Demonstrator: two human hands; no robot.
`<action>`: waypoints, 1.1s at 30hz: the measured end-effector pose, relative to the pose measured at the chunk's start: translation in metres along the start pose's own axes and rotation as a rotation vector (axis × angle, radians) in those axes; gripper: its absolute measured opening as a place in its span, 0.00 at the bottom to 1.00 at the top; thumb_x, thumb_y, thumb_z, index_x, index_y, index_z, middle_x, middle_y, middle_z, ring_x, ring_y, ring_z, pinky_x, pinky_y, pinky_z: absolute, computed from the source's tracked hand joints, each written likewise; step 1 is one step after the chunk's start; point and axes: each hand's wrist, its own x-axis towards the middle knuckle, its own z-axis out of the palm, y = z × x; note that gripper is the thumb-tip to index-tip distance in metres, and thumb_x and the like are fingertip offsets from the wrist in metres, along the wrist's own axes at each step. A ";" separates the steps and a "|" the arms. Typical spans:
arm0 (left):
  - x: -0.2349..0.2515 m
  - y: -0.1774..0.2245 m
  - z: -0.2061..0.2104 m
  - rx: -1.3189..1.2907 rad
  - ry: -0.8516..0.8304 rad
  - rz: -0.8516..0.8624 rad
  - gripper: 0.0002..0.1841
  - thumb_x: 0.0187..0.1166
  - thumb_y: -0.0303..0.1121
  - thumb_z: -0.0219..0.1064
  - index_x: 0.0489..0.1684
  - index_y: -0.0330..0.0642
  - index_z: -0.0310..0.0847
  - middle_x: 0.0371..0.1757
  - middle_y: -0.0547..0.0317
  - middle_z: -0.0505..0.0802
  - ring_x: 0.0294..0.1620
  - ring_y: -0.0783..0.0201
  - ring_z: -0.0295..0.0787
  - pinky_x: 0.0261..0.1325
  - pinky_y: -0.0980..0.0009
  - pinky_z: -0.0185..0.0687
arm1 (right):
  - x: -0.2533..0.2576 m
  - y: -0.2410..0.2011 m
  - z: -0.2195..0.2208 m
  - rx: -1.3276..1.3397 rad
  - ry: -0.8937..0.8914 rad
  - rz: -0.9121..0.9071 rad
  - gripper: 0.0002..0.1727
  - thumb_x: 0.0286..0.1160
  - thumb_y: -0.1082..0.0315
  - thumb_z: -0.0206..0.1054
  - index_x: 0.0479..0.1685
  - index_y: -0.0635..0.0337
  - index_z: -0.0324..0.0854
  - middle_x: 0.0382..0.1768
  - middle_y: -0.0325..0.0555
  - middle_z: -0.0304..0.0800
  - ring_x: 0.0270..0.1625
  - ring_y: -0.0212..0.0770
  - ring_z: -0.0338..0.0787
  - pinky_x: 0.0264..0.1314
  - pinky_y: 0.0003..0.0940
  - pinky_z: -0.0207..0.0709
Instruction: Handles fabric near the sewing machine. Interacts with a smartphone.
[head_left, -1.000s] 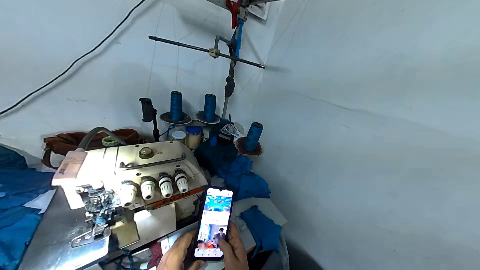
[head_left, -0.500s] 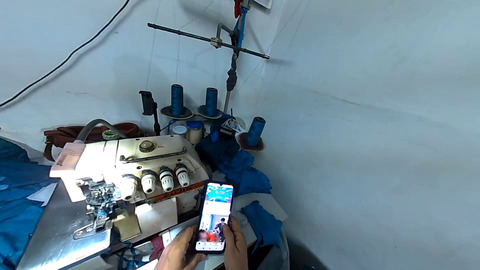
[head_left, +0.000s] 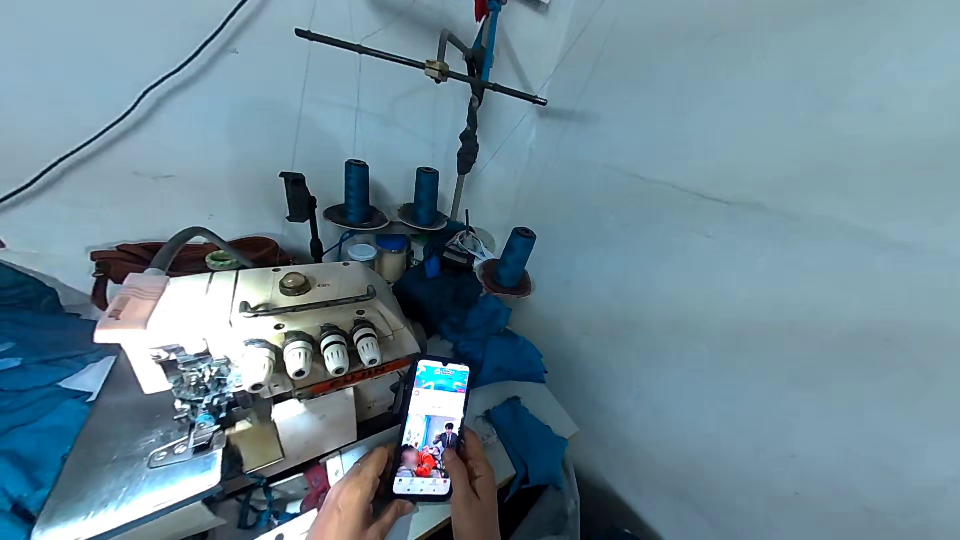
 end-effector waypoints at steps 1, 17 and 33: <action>0.000 0.000 0.000 0.001 0.002 0.000 0.31 0.65 0.42 0.80 0.66 0.34 0.80 0.52 0.47 0.93 0.51 0.52 0.92 0.59 0.51 0.87 | 0.000 0.001 -0.001 0.023 -0.024 0.007 0.24 0.79 0.80 0.52 0.74 0.82 0.66 0.58 0.55 0.89 0.58 0.30 0.90 0.65 0.25 0.83; 0.000 -0.001 0.001 0.000 0.014 0.019 0.30 0.65 0.42 0.79 0.65 0.35 0.80 0.51 0.50 0.93 0.50 0.56 0.92 0.59 0.56 0.87 | 0.003 0.005 0.000 -0.008 0.031 -0.035 0.22 0.88 0.74 0.48 0.71 0.80 0.73 0.61 0.55 0.87 0.60 0.27 0.88 0.68 0.22 0.80; 0.001 -0.001 0.001 -0.003 0.017 0.006 0.29 0.64 0.42 0.80 0.63 0.36 0.81 0.49 0.52 0.93 0.49 0.57 0.92 0.58 0.55 0.88 | 0.001 0.005 -0.002 0.006 -0.002 -0.017 0.22 0.87 0.75 0.47 0.74 0.82 0.68 0.63 0.58 0.86 0.62 0.29 0.89 0.69 0.24 0.81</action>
